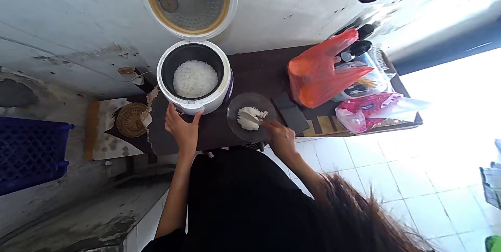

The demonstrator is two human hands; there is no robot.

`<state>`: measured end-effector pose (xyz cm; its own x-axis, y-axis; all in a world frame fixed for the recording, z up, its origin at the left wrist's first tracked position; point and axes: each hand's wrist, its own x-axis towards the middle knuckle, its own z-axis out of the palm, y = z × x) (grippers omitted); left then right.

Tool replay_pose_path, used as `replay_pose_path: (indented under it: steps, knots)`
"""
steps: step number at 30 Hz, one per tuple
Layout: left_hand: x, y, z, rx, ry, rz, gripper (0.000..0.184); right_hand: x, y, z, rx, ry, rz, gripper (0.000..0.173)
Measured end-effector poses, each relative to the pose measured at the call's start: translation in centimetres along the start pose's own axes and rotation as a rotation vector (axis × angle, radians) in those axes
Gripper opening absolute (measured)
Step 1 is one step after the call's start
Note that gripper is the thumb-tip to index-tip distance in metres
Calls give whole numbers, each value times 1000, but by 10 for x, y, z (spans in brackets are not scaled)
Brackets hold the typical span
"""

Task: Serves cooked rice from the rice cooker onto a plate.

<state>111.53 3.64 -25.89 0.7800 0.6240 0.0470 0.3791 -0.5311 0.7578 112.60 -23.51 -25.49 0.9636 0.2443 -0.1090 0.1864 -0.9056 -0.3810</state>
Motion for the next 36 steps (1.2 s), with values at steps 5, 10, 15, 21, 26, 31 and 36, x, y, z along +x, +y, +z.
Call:
replay_pose_path:
  steps: [5, 10, 15, 21, 26, 31, 36]
  knots:
    - [-1, 1, 1, -4, -3, -6, 98, -6, 10, -4, -5, -133, 86, 37]
    - [0, 2, -2, -26, -18, -19, 96, 7, 1, -15, -41, -48, 82, 39]
    - [2, 4, -2, -8, -19, -10, 96, 19, 5, -24, -58, -94, 123, 40]
    - [2, 4, -3, 7, -28, -9, 96, 39, 5, -101, 55, -173, 169, 32]
    - [5, 9, -10, 29, -38, -7, 97, 76, -62, -150, 122, 194, -254, 28]
    - [8, 15, -15, 57, -54, -8, 93, 171, -138, -103, -77, 145, -575, 25]
    - [9, 17, -16, 85, -90, -36, 92, 239, -170, -43, -528, 165, -879, 26]
